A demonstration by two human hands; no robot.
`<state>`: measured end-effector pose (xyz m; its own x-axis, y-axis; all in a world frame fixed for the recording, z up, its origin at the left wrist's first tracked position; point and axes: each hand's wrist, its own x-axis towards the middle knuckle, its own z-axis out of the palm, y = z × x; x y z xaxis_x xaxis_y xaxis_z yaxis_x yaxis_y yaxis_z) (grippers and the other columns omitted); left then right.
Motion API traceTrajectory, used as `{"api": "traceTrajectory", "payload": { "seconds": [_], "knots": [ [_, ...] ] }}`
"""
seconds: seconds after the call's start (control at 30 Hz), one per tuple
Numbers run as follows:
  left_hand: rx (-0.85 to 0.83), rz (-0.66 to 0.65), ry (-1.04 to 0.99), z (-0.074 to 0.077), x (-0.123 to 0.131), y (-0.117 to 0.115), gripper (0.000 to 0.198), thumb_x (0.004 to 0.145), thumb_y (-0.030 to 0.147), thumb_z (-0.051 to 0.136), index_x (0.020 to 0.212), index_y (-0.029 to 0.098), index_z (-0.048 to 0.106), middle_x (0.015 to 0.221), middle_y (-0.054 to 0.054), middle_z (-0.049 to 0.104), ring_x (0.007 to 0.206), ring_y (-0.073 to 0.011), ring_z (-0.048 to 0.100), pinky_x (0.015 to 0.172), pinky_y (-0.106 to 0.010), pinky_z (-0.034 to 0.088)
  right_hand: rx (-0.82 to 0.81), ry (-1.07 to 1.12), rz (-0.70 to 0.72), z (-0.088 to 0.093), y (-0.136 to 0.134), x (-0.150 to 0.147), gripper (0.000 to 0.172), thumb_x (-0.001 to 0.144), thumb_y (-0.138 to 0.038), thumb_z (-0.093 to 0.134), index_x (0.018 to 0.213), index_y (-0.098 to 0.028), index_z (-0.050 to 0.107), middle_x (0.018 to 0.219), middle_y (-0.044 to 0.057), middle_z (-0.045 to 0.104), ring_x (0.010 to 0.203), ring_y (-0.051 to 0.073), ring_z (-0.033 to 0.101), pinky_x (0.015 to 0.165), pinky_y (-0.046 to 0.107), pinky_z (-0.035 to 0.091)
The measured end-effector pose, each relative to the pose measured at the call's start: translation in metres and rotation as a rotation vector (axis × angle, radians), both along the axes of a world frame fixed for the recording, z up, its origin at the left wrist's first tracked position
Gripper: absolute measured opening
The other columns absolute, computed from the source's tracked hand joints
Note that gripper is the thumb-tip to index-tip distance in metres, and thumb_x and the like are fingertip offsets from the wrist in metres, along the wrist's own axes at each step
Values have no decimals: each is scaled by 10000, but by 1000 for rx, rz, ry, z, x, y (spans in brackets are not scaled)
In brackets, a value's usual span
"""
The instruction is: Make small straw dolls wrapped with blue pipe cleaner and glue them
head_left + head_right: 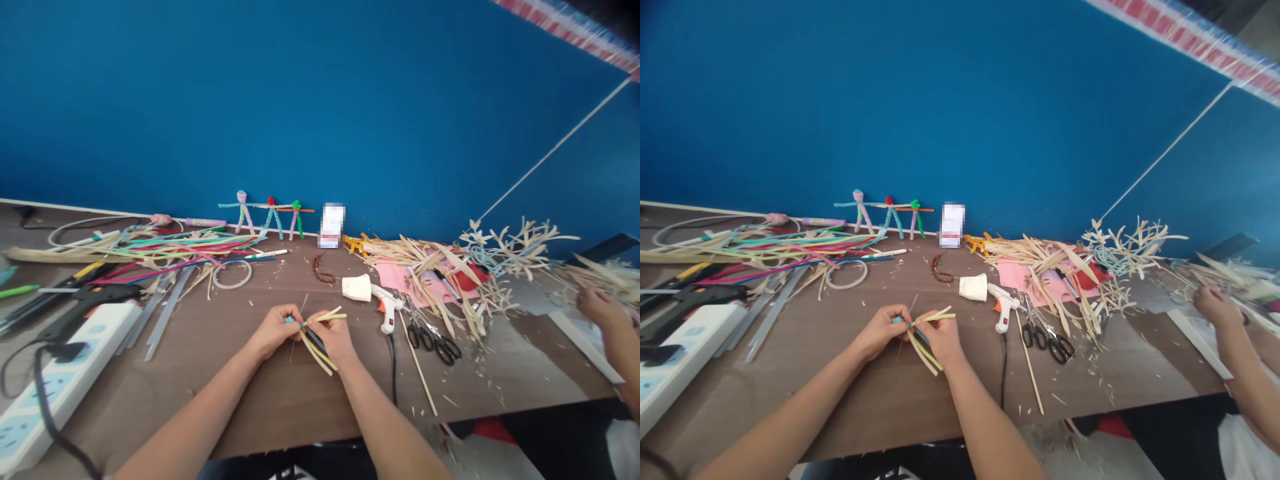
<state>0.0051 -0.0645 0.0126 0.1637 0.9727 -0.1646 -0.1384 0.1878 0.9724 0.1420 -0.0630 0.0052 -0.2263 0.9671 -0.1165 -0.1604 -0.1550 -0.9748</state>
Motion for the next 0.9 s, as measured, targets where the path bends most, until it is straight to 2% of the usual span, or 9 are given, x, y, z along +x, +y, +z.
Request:
{"api": "traceTrajectory", "payload": {
  "seconds": [0.43,0.7,0.9],
  "knots": [
    [23,-63,58,3,-3,0,82,565,139,578,634,130,535,481,40,531,433,-75,491,471,-176,369,65,-72,-1,0,4,3,154,610,-306,643,628,-158,603,558,-10,599,525,124,548,537,237,439],
    [48,-49,116,2,-3,-1,55,584,129,543,621,134,503,452,41,539,436,-80,491,473,-174,361,33,-47,16,0,4,3,171,623,-312,636,659,-148,602,544,-21,592,488,104,525,491,211,415],
    [8,-95,35,4,-5,-1,106,554,107,535,657,124,525,492,31,551,452,-79,498,481,-177,379,-22,3,-11,0,4,4,226,610,-361,641,665,-147,596,553,-13,594,491,108,535,494,217,423]
  ]
}}
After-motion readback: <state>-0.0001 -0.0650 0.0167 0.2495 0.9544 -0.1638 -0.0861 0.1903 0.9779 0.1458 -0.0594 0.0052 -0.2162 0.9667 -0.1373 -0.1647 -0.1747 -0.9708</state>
